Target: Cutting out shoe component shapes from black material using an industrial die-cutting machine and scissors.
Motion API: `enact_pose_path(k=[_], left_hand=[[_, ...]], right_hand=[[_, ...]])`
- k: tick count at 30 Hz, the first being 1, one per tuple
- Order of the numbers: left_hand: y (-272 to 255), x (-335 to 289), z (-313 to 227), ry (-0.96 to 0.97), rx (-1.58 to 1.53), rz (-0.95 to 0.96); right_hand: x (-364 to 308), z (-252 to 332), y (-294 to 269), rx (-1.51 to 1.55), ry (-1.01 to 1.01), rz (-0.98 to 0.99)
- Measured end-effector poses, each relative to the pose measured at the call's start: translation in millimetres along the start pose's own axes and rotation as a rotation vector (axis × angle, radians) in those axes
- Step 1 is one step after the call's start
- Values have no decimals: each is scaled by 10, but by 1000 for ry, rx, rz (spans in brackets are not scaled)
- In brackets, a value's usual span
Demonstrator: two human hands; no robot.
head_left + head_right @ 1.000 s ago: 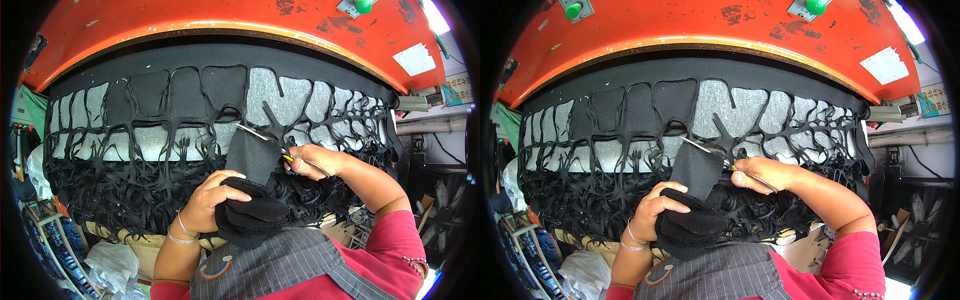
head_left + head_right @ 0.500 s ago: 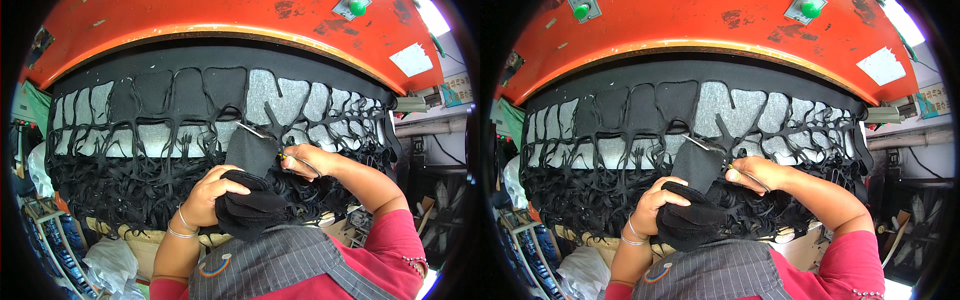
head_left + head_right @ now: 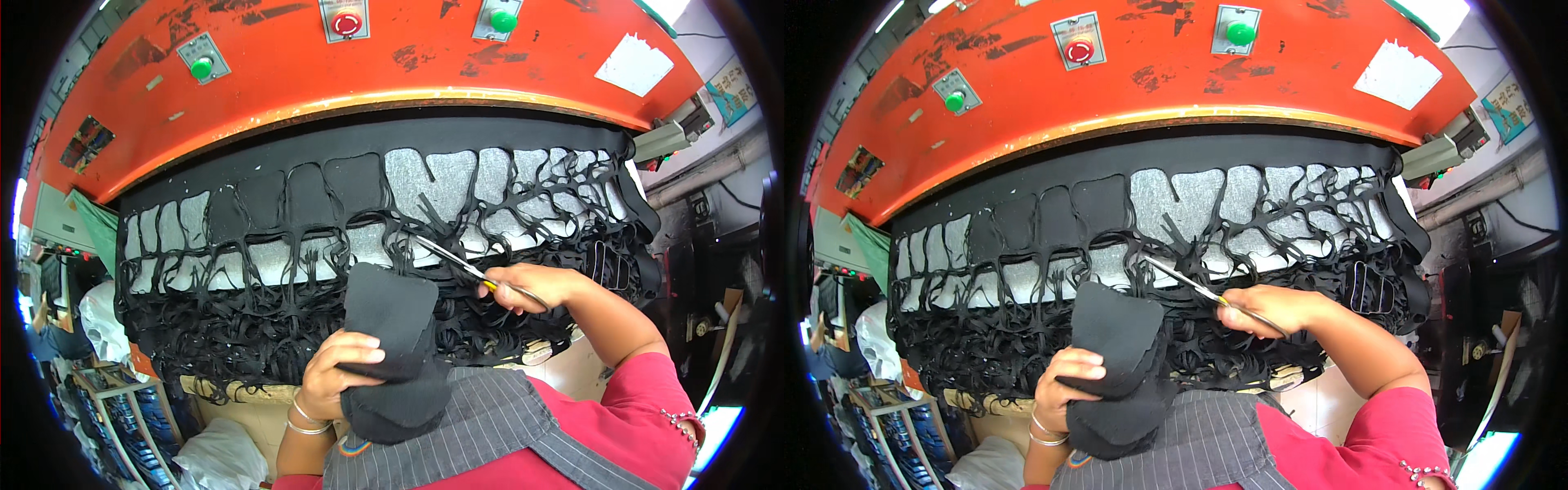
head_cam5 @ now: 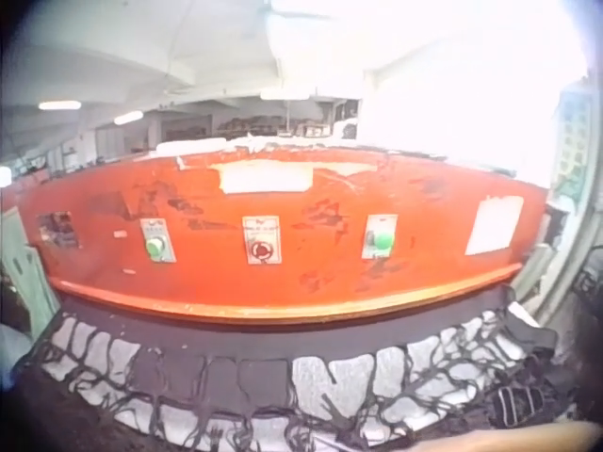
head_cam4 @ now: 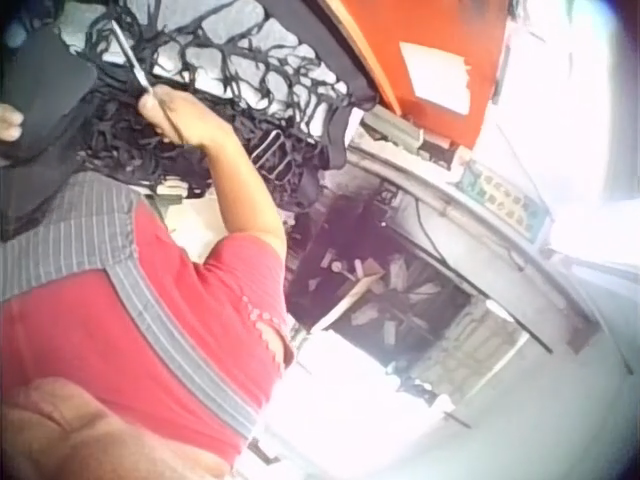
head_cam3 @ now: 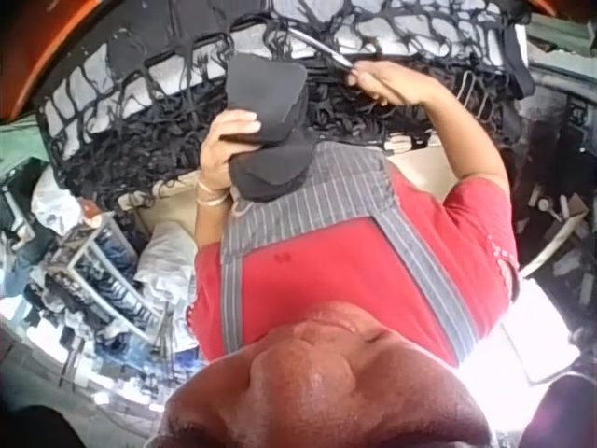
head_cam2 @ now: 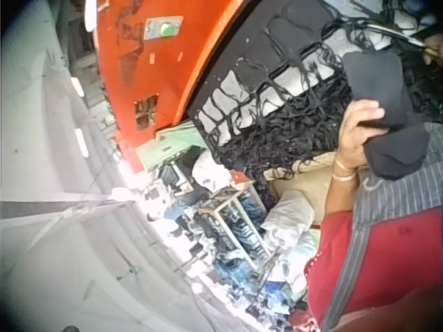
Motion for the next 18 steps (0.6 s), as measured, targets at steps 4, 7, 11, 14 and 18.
enact_pose_path(k=[4,7,11,14,18], left_hand=[[53,52,-369,33,-43,24],[182,134,-622,53,-82,20],[320,174,-845,48,-38,49],[362,78,-915,103,-85,99],[427,29,-988,85,-163,125]], right_hand=[[-245,214,105,-37,-227,-92],[-340,395,220,-15,-320,-82],[-444,630,294,-42,-429,-111],[-505,729,417,-55,-461,-152],[-584,801,504,-42,-488,-206]])
Point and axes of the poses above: each hand's wrist, its own x-axis towards the middle knuckle, its own y-axis out of the palm, z = x × y, the point moved 8 cm from there along x, towards the middle knuckle, and after that the axes turned 13 degrees about -x, right-handed, at the moved point
